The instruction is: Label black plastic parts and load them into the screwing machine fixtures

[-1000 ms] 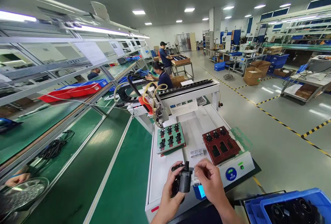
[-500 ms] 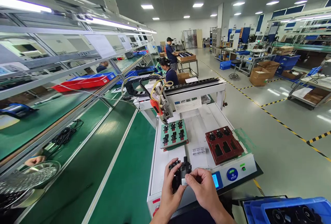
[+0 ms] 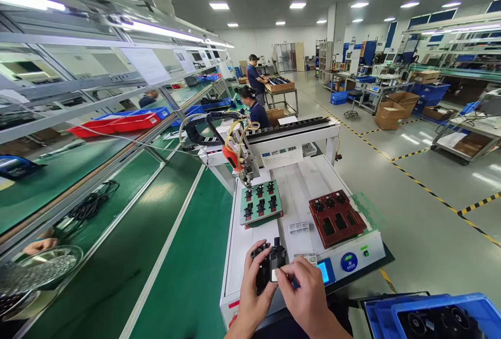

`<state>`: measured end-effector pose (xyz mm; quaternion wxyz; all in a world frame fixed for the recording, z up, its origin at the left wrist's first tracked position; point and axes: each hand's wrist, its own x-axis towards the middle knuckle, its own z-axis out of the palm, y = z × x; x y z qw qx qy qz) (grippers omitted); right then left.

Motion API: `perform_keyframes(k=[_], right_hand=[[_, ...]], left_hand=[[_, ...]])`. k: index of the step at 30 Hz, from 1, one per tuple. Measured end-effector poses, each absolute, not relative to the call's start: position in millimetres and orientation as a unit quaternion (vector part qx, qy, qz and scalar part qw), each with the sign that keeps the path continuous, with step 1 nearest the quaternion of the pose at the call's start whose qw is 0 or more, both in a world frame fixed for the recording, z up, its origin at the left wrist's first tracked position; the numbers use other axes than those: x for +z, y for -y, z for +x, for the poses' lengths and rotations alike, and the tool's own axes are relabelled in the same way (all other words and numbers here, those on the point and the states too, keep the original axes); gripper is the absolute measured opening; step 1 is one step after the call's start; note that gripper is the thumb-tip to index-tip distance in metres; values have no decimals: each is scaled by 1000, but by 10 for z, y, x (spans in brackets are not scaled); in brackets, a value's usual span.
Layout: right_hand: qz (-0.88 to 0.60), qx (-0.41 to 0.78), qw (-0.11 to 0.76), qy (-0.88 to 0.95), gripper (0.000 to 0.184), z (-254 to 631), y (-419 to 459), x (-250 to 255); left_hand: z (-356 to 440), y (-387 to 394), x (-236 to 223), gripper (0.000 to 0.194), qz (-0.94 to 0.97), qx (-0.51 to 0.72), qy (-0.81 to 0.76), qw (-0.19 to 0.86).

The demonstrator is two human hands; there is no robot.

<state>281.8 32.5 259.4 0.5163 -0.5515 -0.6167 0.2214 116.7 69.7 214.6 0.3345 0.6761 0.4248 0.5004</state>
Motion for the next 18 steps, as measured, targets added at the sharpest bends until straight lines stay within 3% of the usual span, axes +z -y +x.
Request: perform_keyframes(k=[3, 5, 11, 14, 17, 18], right_hand=[[-530, 169, 530, 640, 10, 2846, -305, 2518], [-531, 191, 551, 615, 11, 2891, -304, 2477], [-564, 393, 548, 477, 42, 3052, -255, 2482], [-565, 453, 526, 447, 46, 3074, -173, 2522], [-601, 346, 511, 508, 31, 3028, -90, 2535], [-614, 288, 506, 533, 34, 3003, -75, 2530]], left_hand=[[1168, -701, 2161, 48, 674, 504, -418, 340], [1183, -703, 2162, 48, 680, 499, -410, 348], [1292, -675, 2183, 49, 689, 483, -394, 369], [1344, -682, 2201, 47, 690, 484, -404, 354], [1353, -711, 2197, 46, 713, 481, -418, 293], [1347, -719, 2195, 46, 724, 479, -419, 266]])
